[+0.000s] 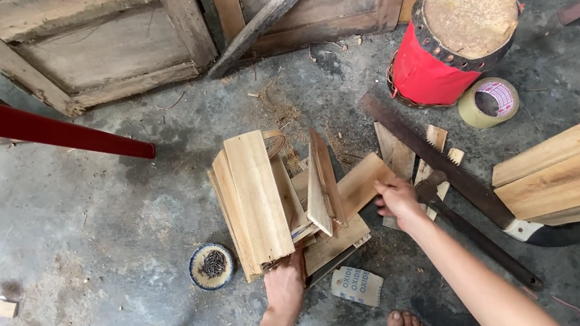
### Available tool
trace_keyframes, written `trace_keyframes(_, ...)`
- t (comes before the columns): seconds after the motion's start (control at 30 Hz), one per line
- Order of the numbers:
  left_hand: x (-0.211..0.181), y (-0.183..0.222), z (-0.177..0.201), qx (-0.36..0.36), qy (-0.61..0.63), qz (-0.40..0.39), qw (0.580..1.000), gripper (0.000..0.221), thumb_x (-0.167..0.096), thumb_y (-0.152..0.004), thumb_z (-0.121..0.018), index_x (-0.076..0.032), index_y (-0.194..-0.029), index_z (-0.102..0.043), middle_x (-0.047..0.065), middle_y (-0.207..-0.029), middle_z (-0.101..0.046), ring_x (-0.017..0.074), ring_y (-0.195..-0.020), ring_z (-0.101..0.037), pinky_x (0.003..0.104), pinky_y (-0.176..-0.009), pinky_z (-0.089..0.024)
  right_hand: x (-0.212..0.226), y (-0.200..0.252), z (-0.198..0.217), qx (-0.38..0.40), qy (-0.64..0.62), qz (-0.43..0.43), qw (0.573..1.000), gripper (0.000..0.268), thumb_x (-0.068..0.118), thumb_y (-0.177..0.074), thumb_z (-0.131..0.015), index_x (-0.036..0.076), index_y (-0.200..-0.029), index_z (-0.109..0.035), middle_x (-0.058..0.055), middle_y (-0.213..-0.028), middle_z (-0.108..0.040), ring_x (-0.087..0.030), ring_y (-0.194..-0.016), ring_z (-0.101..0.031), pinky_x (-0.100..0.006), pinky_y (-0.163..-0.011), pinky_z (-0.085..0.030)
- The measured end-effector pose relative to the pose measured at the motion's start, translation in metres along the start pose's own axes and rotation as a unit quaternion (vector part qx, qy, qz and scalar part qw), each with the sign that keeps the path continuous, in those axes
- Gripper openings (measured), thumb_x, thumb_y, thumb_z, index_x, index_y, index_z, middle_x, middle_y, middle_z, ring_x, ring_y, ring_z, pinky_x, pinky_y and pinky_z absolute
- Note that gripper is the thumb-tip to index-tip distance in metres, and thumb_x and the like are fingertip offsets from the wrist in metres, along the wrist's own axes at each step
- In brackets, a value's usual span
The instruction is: Assembling a wooden structure by fitting thin slats into a frame and securing them with pliers.
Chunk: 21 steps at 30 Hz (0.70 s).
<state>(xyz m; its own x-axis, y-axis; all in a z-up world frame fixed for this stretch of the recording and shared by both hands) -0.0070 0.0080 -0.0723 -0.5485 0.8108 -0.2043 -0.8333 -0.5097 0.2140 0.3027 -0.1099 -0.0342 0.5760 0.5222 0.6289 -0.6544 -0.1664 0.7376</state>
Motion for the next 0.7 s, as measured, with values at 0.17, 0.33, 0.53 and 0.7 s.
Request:
trace_keyframes(0.17, -0.005, -0.001, 0.010, -0.061, 0.004, -0.009, 0.998, 0.037, 0.003, -0.087, -0.058, 0.005, -0.123, -0.066, 0.009, -0.054, -0.061, 0.0154, -0.038, -0.050, 0.028, -0.034, -0.048, 0.094, 0.097, 0.008, -0.142, 0.081, 0.135, 0.977, 0.059, -0.001, -0.094, -0.058, 0.017, -0.147, -0.039, -0.007, -0.148, -0.047, -0.023, -0.124, -0.054, -0.040, -0.105, -0.046)
trace_keyframes(0.33, -0.012, -0.001, 0.036, -0.149, 0.016, -0.011, 0.989, 0.050, -0.006, -0.088, -0.063, -0.001, -0.138, -0.061, 0.013, -0.064, -0.063, 0.0181, -0.040, -0.053, 0.034, -0.035, -0.048, 0.161, 0.104, -0.047, 0.033, 0.170, 0.412, 0.895, 0.036, 0.000, -0.091, -0.059, 0.009, -0.126, -0.062, -0.007, -0.115, -0.064, -0.014, -0.094, -0.065, -0.025, -0.081, -0.057)
trace_keyframes(0.53, -0.009, 0.002, 0.033, -0.126, 0.019, 0.013, 0.992, 0.058, -0.014, -0.090, -0.057, -0.013, -0.148, -0.050, 0.012, -0.059, -0.063, 0.0293, -0.040, -0.055, 0.045, -0.039, -0.044, 0.199, 0.087, -0.132, 0.178, 0.416, 0.362, 0.815, 0.068, 0.019, -0.093, -0.067, 0.009, -0.153, -0.038, -0.012, -0.159, -0.038, -0.028, -0.146, -0.038, -0.048, -0.121, -0.033)
trace_keyframes(0.7, -0.011, 0.003, 0.041, -0.099, 0.034, 0.039, 0.994, 0.047, -0.016, -0.089, -0.054, -0.017, -0.135, -0.058, 0.015, -0.080, -0.072, 0.0362, -0.055, -0.067, 0.048, -0.048, -0.052, 0.218, 0.078, -0.157, 0.222, 0.490, 0.286, 0.793, 0.044, 0.025, -0.097, -0.068, 0.021, -0.140, -0.061, -0.004, -0.112, -0.076, -0.012, -0.064, -0.065, -0.028, -0.064, -0.057)
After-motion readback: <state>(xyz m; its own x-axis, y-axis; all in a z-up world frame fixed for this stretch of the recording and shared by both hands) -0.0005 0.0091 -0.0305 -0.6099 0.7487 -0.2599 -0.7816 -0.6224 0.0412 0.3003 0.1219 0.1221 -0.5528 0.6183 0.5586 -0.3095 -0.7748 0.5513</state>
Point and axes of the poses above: each hand's wrist, its own y-axis away from the middle knuckle, its own z-axis out of the back of the hand, x = y × z, the point moved 2 cm from there along -y, towards the middle knuckle
